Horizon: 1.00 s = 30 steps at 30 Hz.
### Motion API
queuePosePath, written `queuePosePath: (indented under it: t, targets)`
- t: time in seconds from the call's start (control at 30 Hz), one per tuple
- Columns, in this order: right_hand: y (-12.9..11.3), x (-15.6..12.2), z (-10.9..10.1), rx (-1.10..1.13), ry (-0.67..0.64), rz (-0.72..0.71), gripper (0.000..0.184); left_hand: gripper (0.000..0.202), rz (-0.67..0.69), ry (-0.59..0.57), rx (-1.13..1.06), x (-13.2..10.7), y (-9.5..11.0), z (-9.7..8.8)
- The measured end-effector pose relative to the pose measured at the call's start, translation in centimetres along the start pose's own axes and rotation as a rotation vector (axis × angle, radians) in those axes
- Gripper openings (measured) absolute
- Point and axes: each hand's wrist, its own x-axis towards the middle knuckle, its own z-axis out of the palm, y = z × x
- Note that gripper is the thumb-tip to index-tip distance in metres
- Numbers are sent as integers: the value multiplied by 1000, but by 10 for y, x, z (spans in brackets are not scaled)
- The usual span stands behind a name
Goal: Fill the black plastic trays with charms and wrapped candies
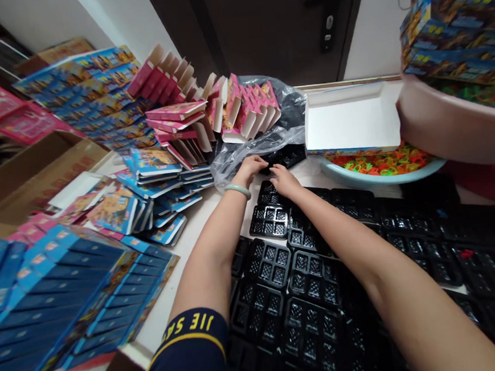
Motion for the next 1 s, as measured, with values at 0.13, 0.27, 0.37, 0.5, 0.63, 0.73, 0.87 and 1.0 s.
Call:
queuePosePath:
  t: [0.13, 0.27, 0.37, 0.5, 0.63, 0.73, 0.87, 1.0]
  targets:
    - [2, 14, 3, -115, -88, 87, 45, 11, 90, 7, -163, -15, 4, -23]
    - [8, 16, 0, -188, -88, 92, 43, 18, 187, -120, -614, -54, 2, -61]
    - [15, 9, 0, -187, -43, 49, 43, 22, 70, -204, -805, -89, -19, -95]
    - [27, -9, 7, -122, 20, -56, 42, 11, -198, -155, -680, -125, -67, -120]
    - [33, -27, 13, -30, 50, -164, 36, 10, -350, -65, -462, -144, -107, -119]
    - [31, -37, 13, 5, 57, -205, 32, 10, -380, -42, -349, -147, -124, -112]
    - [24, -46, 9, 5, 49, -238, 30, 15, -286, 56, -184, -143, -132, -103]
    - [15, -54, 13, -41, -18, -268, 28, 28, -120, 70, -53, -135, -132, -90]
